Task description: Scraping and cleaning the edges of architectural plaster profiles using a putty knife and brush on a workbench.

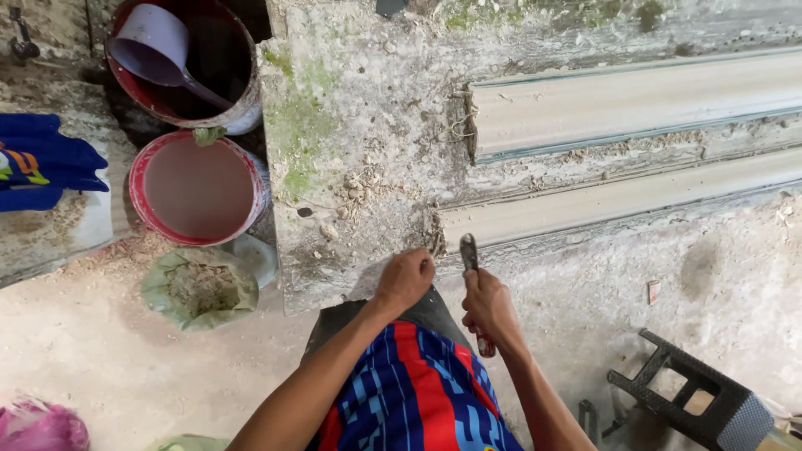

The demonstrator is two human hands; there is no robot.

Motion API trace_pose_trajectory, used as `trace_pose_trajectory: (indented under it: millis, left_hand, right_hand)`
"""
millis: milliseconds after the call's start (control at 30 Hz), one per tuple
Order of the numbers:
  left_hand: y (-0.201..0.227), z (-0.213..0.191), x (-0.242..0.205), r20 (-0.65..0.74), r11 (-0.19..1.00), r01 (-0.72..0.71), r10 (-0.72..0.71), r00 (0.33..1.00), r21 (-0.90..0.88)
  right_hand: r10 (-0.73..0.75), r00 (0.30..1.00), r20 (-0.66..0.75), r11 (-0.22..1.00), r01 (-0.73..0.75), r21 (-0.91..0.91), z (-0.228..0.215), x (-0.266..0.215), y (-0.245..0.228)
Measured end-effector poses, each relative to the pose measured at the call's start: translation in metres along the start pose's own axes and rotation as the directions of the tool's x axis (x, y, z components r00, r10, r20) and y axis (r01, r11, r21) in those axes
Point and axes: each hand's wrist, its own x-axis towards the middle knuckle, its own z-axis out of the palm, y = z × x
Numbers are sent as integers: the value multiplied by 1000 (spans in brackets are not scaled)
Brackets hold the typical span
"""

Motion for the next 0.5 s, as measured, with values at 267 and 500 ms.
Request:
trace_pose_trajectory:
  millis: [267, 500]
  left_hand:
    - [-5, 33, -13, 183, 997, 2, 12, 983, -80]
    - [-27, 38, -13, 26, 967, -190, 197, 980, -171]
  right_hand:
    - [-47, 998, 44, 999, 47, 0, 8, 11, -23]
    - [67, 992, 110, 977, -42, -211, 29, 43, -14]
